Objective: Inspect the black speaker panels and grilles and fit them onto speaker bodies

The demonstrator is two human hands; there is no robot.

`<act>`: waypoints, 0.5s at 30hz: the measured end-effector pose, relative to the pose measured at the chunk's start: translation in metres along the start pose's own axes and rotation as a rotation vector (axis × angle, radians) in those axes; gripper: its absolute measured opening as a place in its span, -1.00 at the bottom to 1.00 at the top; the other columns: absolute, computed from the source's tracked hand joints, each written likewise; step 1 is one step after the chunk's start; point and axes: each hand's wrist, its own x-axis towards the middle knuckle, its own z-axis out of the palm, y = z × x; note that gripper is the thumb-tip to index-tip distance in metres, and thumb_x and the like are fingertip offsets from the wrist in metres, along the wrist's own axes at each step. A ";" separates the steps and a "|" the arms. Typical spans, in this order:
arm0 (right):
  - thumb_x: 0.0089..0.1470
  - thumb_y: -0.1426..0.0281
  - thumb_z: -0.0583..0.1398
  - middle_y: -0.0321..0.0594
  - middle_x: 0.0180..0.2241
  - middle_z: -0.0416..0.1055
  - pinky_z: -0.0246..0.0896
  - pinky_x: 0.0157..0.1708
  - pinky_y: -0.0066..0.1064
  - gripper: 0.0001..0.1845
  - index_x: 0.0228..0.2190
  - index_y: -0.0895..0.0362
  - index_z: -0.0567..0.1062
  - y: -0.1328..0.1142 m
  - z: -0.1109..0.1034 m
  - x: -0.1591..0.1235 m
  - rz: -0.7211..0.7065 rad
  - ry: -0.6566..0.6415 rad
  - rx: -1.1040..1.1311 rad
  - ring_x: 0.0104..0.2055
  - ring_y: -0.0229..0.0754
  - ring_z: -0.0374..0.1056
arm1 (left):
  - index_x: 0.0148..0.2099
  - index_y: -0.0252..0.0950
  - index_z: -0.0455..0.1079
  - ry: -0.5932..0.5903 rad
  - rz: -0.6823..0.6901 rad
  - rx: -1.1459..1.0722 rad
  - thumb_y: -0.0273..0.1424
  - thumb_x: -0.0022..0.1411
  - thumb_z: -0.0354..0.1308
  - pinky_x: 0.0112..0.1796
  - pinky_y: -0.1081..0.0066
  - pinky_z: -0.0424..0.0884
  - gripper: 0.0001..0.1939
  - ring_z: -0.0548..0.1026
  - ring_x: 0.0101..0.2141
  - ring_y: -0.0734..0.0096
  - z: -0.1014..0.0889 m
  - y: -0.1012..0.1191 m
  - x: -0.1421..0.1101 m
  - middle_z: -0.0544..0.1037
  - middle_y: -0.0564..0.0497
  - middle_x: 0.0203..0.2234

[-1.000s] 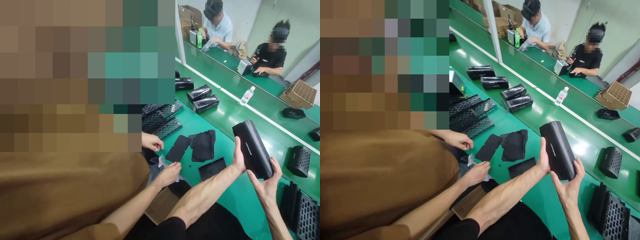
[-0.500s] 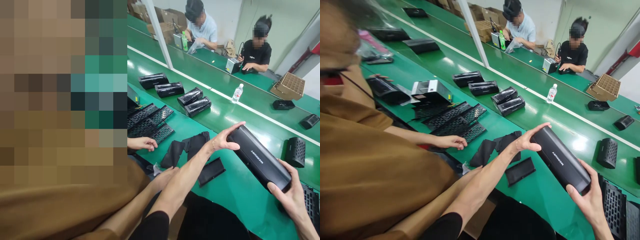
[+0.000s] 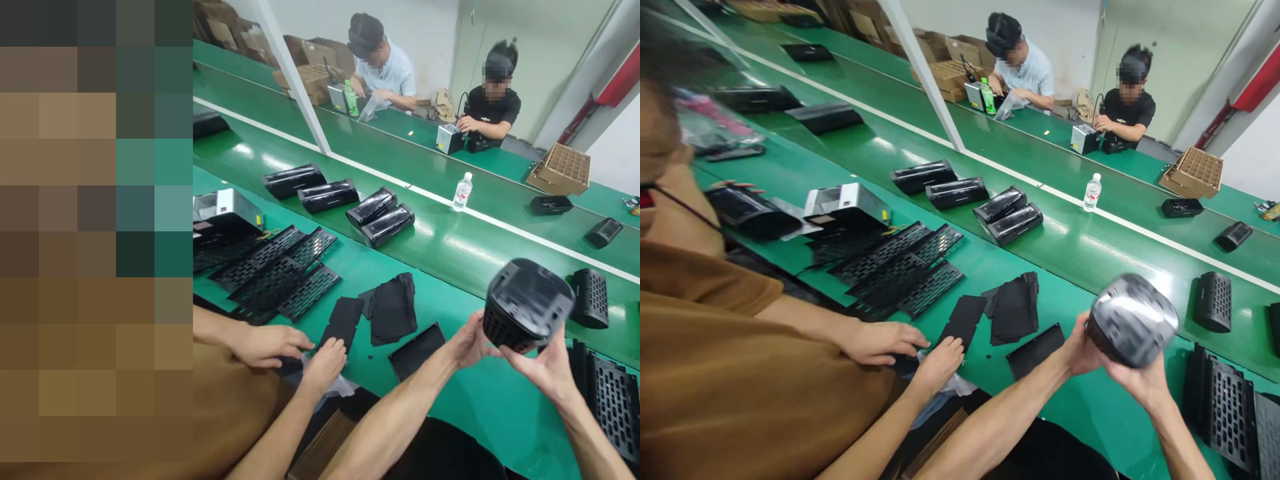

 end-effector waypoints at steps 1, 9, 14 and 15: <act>0.03 -0.10 0.36 -0.03 0.39 0.25 0.36 0.19 0.24 0.28 0.52 -0.22 -0.21 -0.002 -0.004 0.007 -0.030 0.004 0.002 0.33 0.40 0.29 | 0.15 -0.21 0.58 0.047 0.000 0.062 -0.03 0.41 0.10 0.05 -0.16 0.42 -0.51 0.60 0.05 -0.08 -0.003 0.004 -0.002 0.67 -0.21 0.06; -0.07 0.29 0.36 0.07 0.12 0.48 0.42 -0.02 0.10 0.08 0.46 -0.02 0.20 -0.009 -0.047 0.030 -0.341 -0.261 -0.465 0.03 0.31 0.47 | 0.37 -0.13 0.45 0.027 0.274 0.566 -0.27 -0.26 0.68 0.37 0.02 0.16 0.08 0.25 0.37 -0.27 -0.023 0.072 -0.013 0.34 -0.19 0.39; 0.09 0.05 0.43 0.02 0.44 0.19 0.14 0.34 0.22 0.11 0.51 -0.12 0.08 0.015 -0.053 0.018 -0.260 -0.257 -0.201 0.44 0.38 0.16 | 0.37 -0.19 0.39 0.098 0.306 0.444 -0.19 -0.06 0.57 0.17 0.11 0.37 -0.05 0.51 0.08 -0.11 -0.031 0.059 -0.028 0.53 -0.16 0.14; 0.11 -0.03 0.41 0.01 0.48 0.12 0.15 0.34 0.20 0.13 0.52 -0.13 0.03 0.022 -0.054 0.013 -0.182 -0.246 -0.104 0.47 0.37 0.11 | 0.37 -0.20 0.38 0.110 0.317 0.417 -0.17 -0.05 0.56 0.14 0.13 0.38 -0.06 0.52 0.05 -0.08 -0.036 0.057 -0.030 0.54 -0.15 0.11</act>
